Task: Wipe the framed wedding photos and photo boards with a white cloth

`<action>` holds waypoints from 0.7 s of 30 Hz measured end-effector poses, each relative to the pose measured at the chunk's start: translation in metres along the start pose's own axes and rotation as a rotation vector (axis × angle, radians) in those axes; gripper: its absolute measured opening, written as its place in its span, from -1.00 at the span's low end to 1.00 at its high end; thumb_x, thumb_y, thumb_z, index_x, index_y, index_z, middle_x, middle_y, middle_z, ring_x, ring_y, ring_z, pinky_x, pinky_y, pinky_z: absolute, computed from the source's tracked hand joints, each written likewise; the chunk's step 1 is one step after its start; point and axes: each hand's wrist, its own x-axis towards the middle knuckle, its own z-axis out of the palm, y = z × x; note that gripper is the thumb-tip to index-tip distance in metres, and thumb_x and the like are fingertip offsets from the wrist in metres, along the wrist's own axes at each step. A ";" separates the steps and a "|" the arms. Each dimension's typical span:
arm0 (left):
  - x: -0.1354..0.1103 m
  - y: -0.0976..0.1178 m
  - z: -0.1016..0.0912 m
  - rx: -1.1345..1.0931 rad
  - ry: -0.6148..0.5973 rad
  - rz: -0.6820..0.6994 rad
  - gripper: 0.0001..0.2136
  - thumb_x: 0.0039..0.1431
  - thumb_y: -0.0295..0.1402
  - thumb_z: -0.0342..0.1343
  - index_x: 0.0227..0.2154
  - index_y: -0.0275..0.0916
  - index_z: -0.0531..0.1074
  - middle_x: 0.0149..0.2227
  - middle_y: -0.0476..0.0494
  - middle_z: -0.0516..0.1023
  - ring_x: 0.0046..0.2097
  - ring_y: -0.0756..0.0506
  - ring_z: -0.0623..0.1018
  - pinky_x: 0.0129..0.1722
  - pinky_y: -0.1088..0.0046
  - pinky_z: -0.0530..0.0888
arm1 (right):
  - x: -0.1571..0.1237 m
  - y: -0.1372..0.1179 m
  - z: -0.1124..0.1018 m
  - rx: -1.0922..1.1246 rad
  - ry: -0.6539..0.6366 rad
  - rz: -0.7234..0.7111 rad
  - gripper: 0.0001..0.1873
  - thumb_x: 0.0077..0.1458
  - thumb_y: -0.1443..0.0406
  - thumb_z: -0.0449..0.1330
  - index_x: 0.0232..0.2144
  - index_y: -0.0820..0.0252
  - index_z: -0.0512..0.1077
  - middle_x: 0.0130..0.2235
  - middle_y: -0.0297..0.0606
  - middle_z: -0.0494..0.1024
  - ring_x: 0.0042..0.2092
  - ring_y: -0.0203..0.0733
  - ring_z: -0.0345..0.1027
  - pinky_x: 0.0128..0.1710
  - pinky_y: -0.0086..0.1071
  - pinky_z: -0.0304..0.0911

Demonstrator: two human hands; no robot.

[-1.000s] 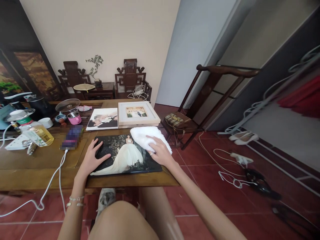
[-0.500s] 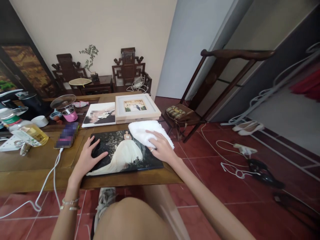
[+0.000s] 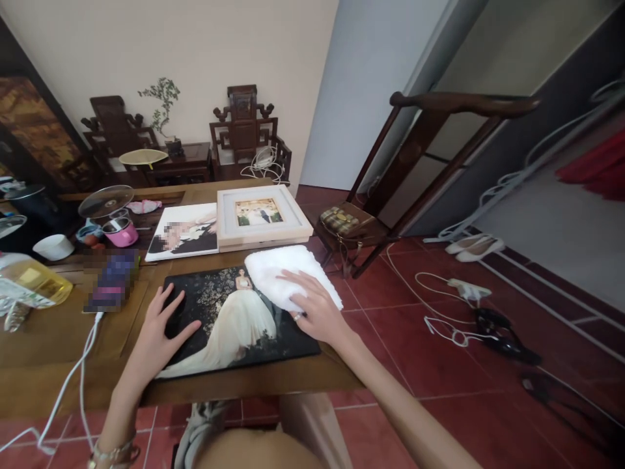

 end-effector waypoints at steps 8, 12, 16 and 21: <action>-0.003 0.013 -0.009 0.032 -0.065 -0.047 -0.32 0.11 0.10 0.11 0.19 -0.23 0.32 0.36 -0.30 0.12 0.40 -0.32 0.02 0.33 0.00 0.10 | 0.001 0.003 0.002 0.031 0.014 -0.017 -0.72 -0.08 0.50 0.06 -0.33 0.15 0.45 0.13 0.03 0.46 0.22 0.09 0.22 0.16 0.12 0.16; -0.002 0.015 -0.010 0.013 -0.045 -0.023 -0.37 0.13 0.06 0.12 0.17 -0.21 0.34 0.37 -0.29 0.09 0.41 -0.30 -0.02 0.34 0.02 0.07 | -0.009 -0.019 -0.007 0.028 0.006 -0.023 -0.70 -0.12 0.51 0.06 -0.35 0.13 0.46 0.09 0.01 0.49 0.20 0.08 0.25 0.16 0.12 0.17; -0.001 0.013 -0.007 -0.045 -0.031 0.011 -0.39 0.14 0.04 0.13 0.17 -0.22 0.34 0.35 -0.29 0.14 0.41 -0.28 0.01 0.34 0.04 0.08 | -0.030 -0.059 -0.018 -0.002 -0.070 -0.108 -0.72 -0.16 0.49 0.07 -0.40 0.10 0.45 0.10 -0.05 0.49 0.24 0.08 0.19 0.19 0.13 0.12; -0.001 0.011 -0.007 -0.068 -0.069 0.038 -0.39 0.15 0.01 0.12 0.18 -0.22 0.33 0.31 -0.29 0.23 0.39 -0.27 0.07 0.33 0.02 0.09 | -0.019 -0.057 -0.012 -0.024 -0.155 -0.076 -0.63 -0.20 0.50 0.08 -0.32 0.10 0.50 0.09 -0.05 0.49 0.20 0.10 0.23 0.19 0.13 0.11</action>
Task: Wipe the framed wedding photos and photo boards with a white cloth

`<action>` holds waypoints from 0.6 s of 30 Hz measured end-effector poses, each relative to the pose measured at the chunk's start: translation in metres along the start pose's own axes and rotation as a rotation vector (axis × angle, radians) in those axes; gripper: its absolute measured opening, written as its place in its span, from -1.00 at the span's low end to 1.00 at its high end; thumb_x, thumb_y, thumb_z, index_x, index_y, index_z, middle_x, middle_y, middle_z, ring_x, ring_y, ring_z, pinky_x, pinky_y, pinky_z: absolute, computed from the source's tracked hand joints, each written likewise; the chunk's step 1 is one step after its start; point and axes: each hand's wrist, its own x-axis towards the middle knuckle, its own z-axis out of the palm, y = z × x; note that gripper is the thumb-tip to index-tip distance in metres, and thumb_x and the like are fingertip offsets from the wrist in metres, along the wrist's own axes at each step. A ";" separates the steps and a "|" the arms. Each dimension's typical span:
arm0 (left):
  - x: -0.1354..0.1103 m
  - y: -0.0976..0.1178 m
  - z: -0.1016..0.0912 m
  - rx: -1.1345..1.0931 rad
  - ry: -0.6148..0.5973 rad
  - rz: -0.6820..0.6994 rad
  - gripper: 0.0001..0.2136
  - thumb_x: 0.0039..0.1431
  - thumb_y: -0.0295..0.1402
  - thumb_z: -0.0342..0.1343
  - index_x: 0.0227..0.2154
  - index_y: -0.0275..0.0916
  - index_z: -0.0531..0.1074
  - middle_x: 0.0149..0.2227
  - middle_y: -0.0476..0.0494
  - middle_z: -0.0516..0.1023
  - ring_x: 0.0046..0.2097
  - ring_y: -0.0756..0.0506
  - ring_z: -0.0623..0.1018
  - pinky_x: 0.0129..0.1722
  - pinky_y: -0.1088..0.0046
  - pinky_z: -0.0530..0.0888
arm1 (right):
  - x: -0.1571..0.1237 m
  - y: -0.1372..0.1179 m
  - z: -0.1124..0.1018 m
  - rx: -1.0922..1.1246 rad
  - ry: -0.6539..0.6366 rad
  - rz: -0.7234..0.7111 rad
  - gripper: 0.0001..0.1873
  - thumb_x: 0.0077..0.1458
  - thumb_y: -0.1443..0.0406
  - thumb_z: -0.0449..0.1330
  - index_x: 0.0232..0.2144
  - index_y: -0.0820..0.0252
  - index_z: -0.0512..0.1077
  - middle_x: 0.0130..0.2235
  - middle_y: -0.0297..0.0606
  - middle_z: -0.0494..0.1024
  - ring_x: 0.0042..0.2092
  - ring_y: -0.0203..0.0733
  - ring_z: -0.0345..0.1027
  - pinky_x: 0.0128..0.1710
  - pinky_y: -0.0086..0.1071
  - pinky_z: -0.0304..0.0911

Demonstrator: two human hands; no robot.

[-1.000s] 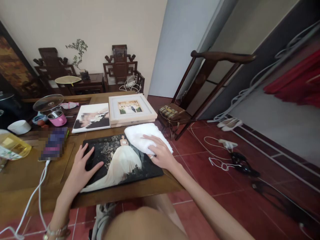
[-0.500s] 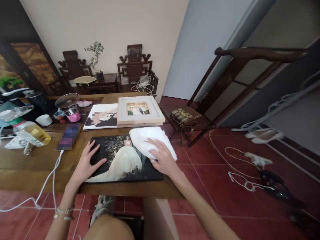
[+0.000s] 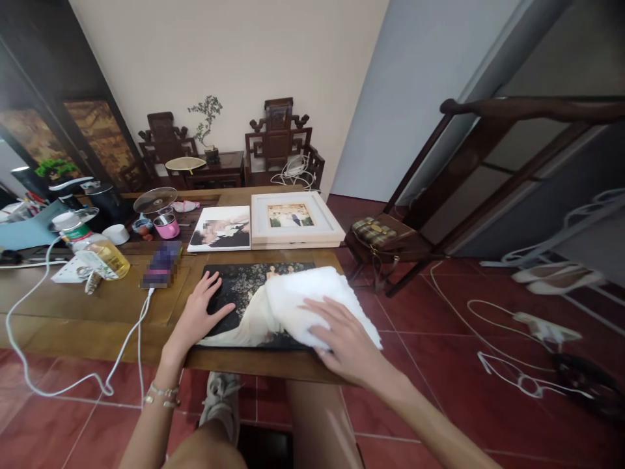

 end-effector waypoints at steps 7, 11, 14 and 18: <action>0.000 -0.001 -0.002 0.001 0.030 0.011 -0.41 0.12 0.01 0.15 0.12 -0.27 0.38 0.29 -0.32 0.28 0.37 -0.26 0.13 0.33 0.04 0.13 | 0.045 0.039 0.018 -0.002 -0.042 0.103 -0.52 -0.13 0.52 0.12 -0.14 0.13 0.53 0.09 -0.03 0.49 0.19 0.18 0.23 0.21 0.19 0.03; 0.000 -0.001 -0.003 0.005 0.061 0.010 -0.40 0.09 0.03 0.18 0.10 -0.25 0.41 0.26 -0.31 0.33 0.35 -0.25 0.19 0.32 0.03 0.15 | 0.046 0.037 0.023 0.019 -0.058 0.115 -0.51 -0.10 0.54 0.13 -0.10 0.14 0.52 0.21 -0.05 0.38 0.29 0.16 0.08 0.24 0.21 -0.06; 0.002 -0.001 -0.005 0.001 0.054 0.003 -0.38 0.06 0.06 0.18 0.10 -0.24 0.41 0.25 -0.31 0.34 0.35 -0.25 0.20 0.31 -0.02 0.15 | 0.043 0.031 0.022 0.047 -0.073 0.127 -0.52 -0.08 0.53 0.13 -0.09 0.14 0.52 0.20 -0.03 0.39 0.30 0.15 0.07 0.25 0.22 -0.10; 0.002 0.001 -0.008 -0.002 0.043 -0.037 -0.36 0.05 0.09 0.18 0.09 -0.26 0.42 0.25 -0.34 0.34 0.34 -0.27 0.21 0.31 -0.05 0.13 | 0.028 0.005 0.011 0.082 -0.089 0.115 -0.55 -0.04 0.51 0.12 -0.10 0.12 0.53 0.19 -0.06 0.41 0.28 0.16 0.10 0.26 0.21 -0.12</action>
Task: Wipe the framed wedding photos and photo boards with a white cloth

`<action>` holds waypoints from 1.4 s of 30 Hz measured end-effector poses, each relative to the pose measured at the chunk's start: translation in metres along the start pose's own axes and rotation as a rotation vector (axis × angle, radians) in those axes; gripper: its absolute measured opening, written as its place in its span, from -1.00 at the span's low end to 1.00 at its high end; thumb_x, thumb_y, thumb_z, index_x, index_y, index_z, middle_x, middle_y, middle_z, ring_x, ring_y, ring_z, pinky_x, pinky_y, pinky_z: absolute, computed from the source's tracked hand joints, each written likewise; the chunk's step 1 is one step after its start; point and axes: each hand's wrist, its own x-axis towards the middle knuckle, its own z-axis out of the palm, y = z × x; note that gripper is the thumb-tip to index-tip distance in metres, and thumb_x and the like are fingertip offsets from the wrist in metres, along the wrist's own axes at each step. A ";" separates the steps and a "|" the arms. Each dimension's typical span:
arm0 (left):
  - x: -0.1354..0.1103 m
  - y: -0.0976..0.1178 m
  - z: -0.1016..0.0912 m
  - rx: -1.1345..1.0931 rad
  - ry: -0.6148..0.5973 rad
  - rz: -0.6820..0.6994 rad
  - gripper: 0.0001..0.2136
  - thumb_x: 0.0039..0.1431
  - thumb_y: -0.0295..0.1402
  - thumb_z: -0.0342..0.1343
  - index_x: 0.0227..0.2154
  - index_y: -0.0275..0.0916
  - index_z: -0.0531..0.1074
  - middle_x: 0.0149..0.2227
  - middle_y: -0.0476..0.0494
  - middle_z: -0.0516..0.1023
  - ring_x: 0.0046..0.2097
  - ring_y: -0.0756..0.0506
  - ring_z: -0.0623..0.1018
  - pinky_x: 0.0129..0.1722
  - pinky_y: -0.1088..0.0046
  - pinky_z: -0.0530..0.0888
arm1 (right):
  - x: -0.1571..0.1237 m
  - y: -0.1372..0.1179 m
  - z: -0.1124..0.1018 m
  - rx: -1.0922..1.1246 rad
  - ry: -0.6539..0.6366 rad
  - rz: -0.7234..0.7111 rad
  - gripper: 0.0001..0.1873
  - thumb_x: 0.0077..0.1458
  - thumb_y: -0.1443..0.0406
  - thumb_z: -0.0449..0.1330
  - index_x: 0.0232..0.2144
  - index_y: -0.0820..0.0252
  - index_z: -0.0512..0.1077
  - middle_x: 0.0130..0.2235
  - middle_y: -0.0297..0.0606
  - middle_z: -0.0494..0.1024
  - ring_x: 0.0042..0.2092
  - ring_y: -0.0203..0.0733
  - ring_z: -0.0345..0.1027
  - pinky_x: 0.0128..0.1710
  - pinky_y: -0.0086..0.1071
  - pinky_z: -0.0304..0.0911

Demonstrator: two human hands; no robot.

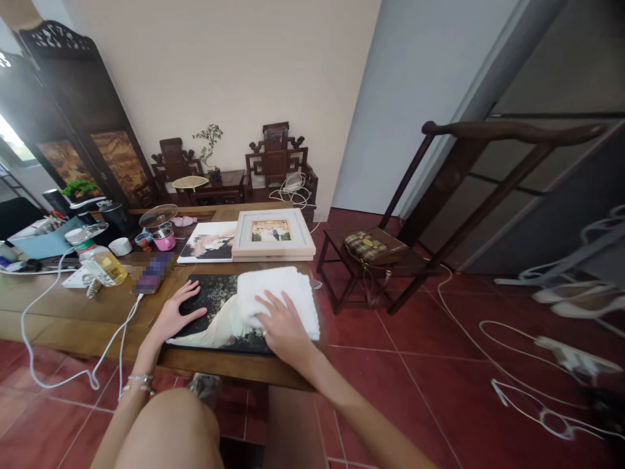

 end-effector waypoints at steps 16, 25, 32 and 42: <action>-0.004 0.000 0.007 -0.012 0.021 0.027 -0.44 0.09 -0.04 0.21 0.11 -0.20 0.40 0.27 -0.26 0.33 0.35 -0.23 0.19 0.32 0.03 0.16 | 0.025 0.017 -0.007 -0.027 -0.007 0.060 -0.56 -0.03 0.48 0.11 -0.08 0.13 0.50 0.13 -0.04 0.46 0.22 0.13 0.21 0.20 0.16 0.06; -0.006 0.009 0.009 -0.040 -0.040 -0.074 -0.48 0.11 -0.06 0.21 0.11 -0.13 0.38 0.30 -0.23 0.26 0.38 -0.25 0.10 0.30 -0.07 0.12 | 0.018 0.004 -0.003 -0.104 -0.006 0.049 -0.66 0.08 0.49 0.03 -0.17 0.23 0.51 0.11 0.05 0.47 0.23 0.18 0.20 0.18 0.23 0.10; -0.006 0.013 0.008 -0.028 -0.088 -0.097 -0.45 0.14 -0.07 0.18 0.16 -0.15 0.32 0.33 -0.23 0.20 0.39 -0.26 0.06 0.28 -0.11 0.09 | -0.028 -0.027 -0.015 -0.183 0.010 -0.152 -0.80 0.03 0.47 0.04 -0.46 0.14 0.42 0.18 -0.05 0.42 0.26 0.11 0.17 0.14 0.10 0.21; -0.006 0.015 0.011 -0.011 -0.076 -0.082 -0.45 0.14 -0.07 0.19 0.16 -0.14 0.32 0.33 -0.22 0.21 0.39 -0.25 0.07 0.29 -0.08 0.10 | 0.001 0.026 -0.002 -0.224 0.156 0.006 -0.83 0.17 0.36 0.04 -0.40 0.14 0.42 0.04 0.08 0.52 0.14 0.20 0.33 0.05 0.12 0.30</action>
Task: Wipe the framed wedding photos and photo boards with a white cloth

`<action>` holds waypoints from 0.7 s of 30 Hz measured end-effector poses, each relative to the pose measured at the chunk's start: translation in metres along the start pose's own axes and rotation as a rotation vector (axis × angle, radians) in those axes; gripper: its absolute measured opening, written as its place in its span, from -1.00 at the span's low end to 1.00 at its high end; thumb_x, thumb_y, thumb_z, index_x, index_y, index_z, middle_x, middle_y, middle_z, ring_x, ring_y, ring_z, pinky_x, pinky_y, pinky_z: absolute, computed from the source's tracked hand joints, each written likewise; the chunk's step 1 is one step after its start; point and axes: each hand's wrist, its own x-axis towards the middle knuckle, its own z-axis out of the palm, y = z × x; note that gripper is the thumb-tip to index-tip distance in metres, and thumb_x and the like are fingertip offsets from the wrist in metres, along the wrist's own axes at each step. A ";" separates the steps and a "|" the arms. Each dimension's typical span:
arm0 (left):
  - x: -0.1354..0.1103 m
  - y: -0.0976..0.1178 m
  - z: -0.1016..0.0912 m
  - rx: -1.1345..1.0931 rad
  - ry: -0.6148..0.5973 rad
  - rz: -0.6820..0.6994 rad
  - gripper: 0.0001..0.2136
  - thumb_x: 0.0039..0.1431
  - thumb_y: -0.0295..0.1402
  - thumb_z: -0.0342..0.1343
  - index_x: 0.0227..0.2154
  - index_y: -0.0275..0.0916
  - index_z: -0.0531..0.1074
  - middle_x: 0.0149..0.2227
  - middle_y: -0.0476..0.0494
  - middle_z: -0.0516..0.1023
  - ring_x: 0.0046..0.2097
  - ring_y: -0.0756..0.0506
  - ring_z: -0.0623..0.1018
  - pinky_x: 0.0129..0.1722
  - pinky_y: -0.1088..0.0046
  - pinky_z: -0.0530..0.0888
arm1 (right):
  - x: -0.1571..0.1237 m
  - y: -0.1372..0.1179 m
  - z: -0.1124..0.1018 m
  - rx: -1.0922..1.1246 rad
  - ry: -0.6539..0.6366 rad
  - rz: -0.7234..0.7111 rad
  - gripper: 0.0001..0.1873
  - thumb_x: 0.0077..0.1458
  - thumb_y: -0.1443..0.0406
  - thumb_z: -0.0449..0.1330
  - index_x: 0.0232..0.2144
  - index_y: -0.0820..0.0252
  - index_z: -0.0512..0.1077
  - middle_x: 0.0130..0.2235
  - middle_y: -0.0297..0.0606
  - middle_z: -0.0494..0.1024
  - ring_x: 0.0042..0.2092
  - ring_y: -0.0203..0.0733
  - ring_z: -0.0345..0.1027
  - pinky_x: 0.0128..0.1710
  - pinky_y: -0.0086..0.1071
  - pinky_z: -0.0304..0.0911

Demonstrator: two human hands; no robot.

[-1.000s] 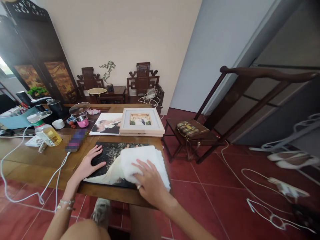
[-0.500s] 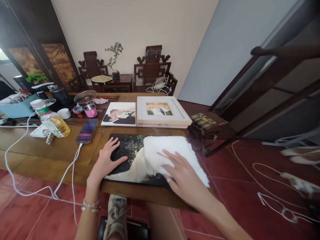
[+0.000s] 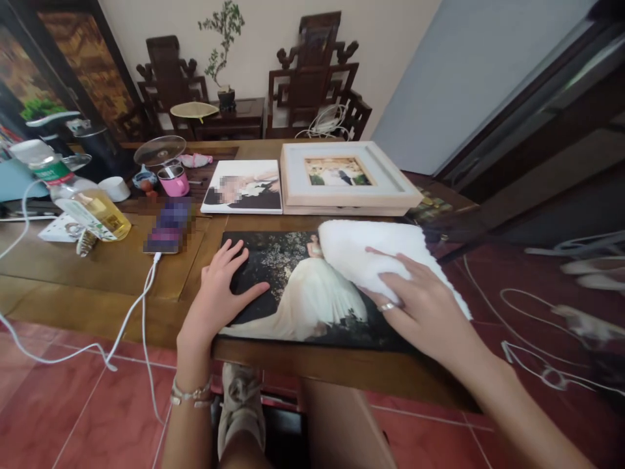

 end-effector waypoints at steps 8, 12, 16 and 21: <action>0.000 0.000 0.000 0.005 0.004 -0.004 -0.45 0.15 -0.07 0.18 0.17 -0.14 0.31 0.33 -0.21 0.20 0.40 -0.24 0.06 0.28 -0.09 0.10 | -0.017 -0.048 -0.019 0.055 -0.039 -0.103 -0.82 0.06 0.47 0.05 -0.49 0.13 0.33 0.12 0.06 0.46 0.23 0.17 0.22 0.13 0.18 0.19; 0.000 0.001 -0.002 0.003 -0.027 -0.016 -0.44 0.16 -0.07 0.17 0.19 -0.13 0.29 0.34 -0.22 0.19 0.40 -0.25 0.05 0.27 -0.14 0.10 | -0.036 -0.070 -0.028 0.175 -0.003 -0.210 -0.79 -0.05 0.50 0.06 -0.58 0.12 0.23 0.20 0.00 0.38 0.28 0.20 0.12 0.14 0.20 0.15; 0.001 -0.002 -0.002 -0.006 -0.019 0.018 -0.43 0.15 -0.05 0.17 0.18 -0.14 0.30 0.34 -0.24 0.20 0.39 -0.26 0.06 0.28 -0.13 0.09 | -0.036 -0.067 -0.034 0.158 -0.051 -0.222 -0.79 -0.05 0.51 0.06 -0.57 0.11 0.23 0.19 -0.01 0.39 0.27 0.15 0.15 0.12 0.14 0.18; 0.003 -0.003 -0.001 -0.017 -0.002 0.042 -0.41 0.12 -0.05 0.20 0.18 -0.18 0.31 0.33 -0.26 0.22 0.39 -0.26 0.07 0.29 -0.10 0.09 | -0.013 -0.037 -0.025 0.046 -0.074 -0.060 -0.82 0.11 0.44 0.04 -0.48 0.11 0.34 0.05 0.09 0.51 0.17 0.13 0.30 0.08 0.12 0.25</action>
